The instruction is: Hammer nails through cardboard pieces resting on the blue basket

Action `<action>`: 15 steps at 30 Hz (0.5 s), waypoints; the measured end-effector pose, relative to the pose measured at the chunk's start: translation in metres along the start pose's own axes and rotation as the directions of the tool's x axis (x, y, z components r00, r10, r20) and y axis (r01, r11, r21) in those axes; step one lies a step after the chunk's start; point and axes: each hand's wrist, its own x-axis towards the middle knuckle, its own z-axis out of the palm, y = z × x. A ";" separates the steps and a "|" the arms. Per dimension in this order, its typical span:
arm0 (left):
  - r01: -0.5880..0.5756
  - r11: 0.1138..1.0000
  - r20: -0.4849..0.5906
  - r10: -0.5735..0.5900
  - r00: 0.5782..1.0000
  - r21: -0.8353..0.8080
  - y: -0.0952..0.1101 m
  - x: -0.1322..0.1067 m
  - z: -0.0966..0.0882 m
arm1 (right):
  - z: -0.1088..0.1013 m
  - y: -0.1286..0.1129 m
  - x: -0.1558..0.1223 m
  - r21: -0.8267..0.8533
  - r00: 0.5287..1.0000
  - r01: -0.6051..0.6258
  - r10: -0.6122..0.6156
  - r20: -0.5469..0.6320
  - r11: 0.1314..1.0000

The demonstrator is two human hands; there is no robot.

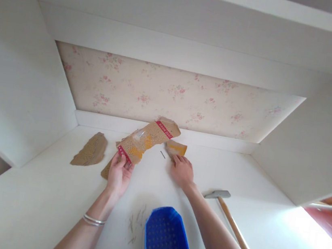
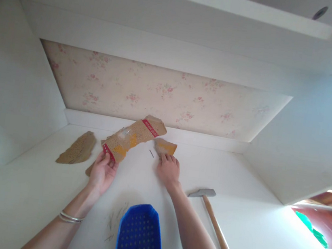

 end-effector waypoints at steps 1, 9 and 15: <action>0.009 1.000 0.000 -0.009 1.000 0.007 -0.001 -0.001 0.001 | 0.003 -0.005 0.001 -0.010 1.000 0.020 -0.020 -0.005 1.000; 0.106 0.992 0.095 -0.113 0.989 0.072 -0.004 -0.006 0.004 | 0.024 -0.033 0.024 -0.023 0.996 0.064 -0.065 -0.058 0.998; 0.152 0.984 0.121 -0.163 0.979 0.092 -0.007 -0.009 0.005 | 0.033 -0.034 0.024 0.073 0.994 0.028 -0.021 -0.104 0.997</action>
